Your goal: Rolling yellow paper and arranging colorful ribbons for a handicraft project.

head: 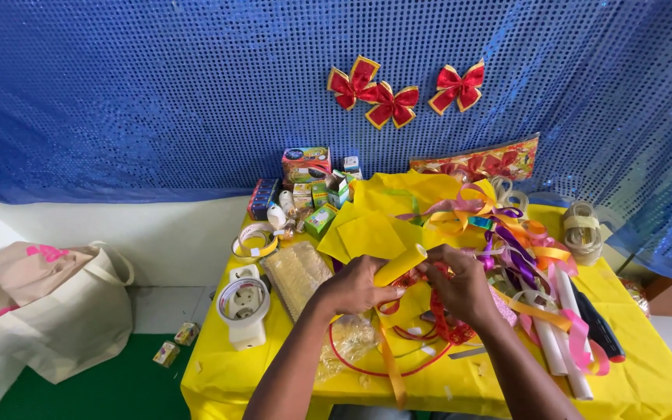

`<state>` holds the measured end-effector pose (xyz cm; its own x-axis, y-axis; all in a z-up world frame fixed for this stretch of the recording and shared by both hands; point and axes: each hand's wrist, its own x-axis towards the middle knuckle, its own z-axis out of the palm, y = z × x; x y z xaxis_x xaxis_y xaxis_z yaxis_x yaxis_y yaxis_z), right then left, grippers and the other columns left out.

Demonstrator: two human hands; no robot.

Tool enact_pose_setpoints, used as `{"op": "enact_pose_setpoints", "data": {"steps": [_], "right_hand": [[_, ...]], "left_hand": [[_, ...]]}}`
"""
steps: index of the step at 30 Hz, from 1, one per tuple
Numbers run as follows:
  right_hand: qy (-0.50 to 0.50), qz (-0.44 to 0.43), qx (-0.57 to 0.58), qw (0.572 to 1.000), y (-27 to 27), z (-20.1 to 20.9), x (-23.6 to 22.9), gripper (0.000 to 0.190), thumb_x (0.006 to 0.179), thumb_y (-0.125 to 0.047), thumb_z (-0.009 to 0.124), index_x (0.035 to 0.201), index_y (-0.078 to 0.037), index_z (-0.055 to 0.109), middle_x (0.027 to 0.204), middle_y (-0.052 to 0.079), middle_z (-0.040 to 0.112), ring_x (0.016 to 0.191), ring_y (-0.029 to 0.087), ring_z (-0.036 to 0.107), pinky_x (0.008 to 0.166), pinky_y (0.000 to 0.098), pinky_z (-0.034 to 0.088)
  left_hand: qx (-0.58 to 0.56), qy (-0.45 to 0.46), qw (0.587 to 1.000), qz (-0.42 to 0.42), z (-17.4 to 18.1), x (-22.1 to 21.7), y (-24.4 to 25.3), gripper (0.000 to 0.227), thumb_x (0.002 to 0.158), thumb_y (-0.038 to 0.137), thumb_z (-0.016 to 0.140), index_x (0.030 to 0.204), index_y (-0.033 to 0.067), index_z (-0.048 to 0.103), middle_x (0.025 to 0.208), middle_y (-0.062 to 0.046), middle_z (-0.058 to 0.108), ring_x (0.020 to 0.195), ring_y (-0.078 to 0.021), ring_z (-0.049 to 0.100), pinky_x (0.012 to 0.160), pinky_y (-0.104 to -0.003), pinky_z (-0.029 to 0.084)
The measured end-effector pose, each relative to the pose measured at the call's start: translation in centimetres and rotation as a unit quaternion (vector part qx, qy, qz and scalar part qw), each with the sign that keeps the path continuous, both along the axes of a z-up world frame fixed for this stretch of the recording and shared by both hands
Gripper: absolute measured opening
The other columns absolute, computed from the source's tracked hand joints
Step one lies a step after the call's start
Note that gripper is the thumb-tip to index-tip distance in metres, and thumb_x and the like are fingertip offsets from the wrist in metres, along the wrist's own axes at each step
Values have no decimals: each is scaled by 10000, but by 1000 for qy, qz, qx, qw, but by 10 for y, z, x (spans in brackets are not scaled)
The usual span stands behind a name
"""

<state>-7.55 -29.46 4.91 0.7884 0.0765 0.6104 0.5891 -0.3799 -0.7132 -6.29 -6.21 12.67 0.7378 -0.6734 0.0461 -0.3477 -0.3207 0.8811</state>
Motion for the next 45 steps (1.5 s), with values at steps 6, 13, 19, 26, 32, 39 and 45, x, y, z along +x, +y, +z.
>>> {"op": "enact_pose_setpoints", "data": {"steps": [6, 13, 19, 26, 32, 39, 45], "right_hand": [[49, -37, 25, 998, -1, -12, 0, 65, 913, -88, 755, 917, -47, 805, 776, 142, 762, 762, 268, 747, 775, 433, 578], [75, -51, 68, 994, -7, -26, 2, 67, 950, -112, 731, 926, -63, 771, 737, 105, 735, 630, 188, 706, 693, 380, 600], [72, -65, 51, 994, 3, 7, -27, 88, 933, -116, 748, 895, -40, 770, 721, 116, 730, 729, 215, 718, 733, 422, 579], [57, -96, 87, 990, -5, 6, -23, 95, 948, -76, 723, 876, -19, 747, 663, 114, 671, 596, 179, 627, 541, 371, 530], [-12, -138, 128, 982, -38, -10, -6, 136, 1045, -88, 677, 939, -12, 714, 689, 100, 651, 636, 150, 566, 595, 298, 451], [46, -259, 113, 958, -59, 19, -11, 54, 1066, -59, 693, 1102, -20, 685, 952, 136, 704, 914, 233, 670, 843, 374, 531], [46, -248, -25, 967, -52, -14, -3, 217, 940, -95, 721, 1149, -47, 748, 1055, 169, 715, 1020, 373, 706, 907, 453, 580]], "left_hand": [[-5, 15, 1000, 9, -27, 10, 3, 257, 912, 128, 752, 1133, -2, 745, 1007, -204, 759, 909, -345, 735, 823, -444, 600], [37, -12, 997, 67, -70, 33, 13, 220, 877, 196, 771, 1003, 16, 760, 882, -166, 754, 810, -293, 725, 733, -408, 581], [72, -22, 992, 102, -65, 28, 14, 240, 852, 236, 774, 962, 23, 764, 818, -131, 740, 738, -273, 707, 674, -385, 557], [80, -22, 986, 144, -69, 34, 17, 256, 818, 258, 769, 944, 35, 760, 828, -156, 751, 792, -298, 744, 694, -390, 571], [77, -3, 984, 161, -60, 27, 18, 310, 818, 294, 768, 964, 21, 760, 850, -177, 753, 818, -329, 745, 702, -414, 567], [62, -11, 987, 149, -53, 21, 18, 277, 834, 243, 764, 975, 4, 759, 866, -179, 753, 817, -322, 746, 716, -402, 578], [34, -31, 991, 124, -50, 14, 11, 254, 847, 218, 750, 967, -6, 750, 840, -180, 747, 798, -310, 738, 704, -403, 579]]}}
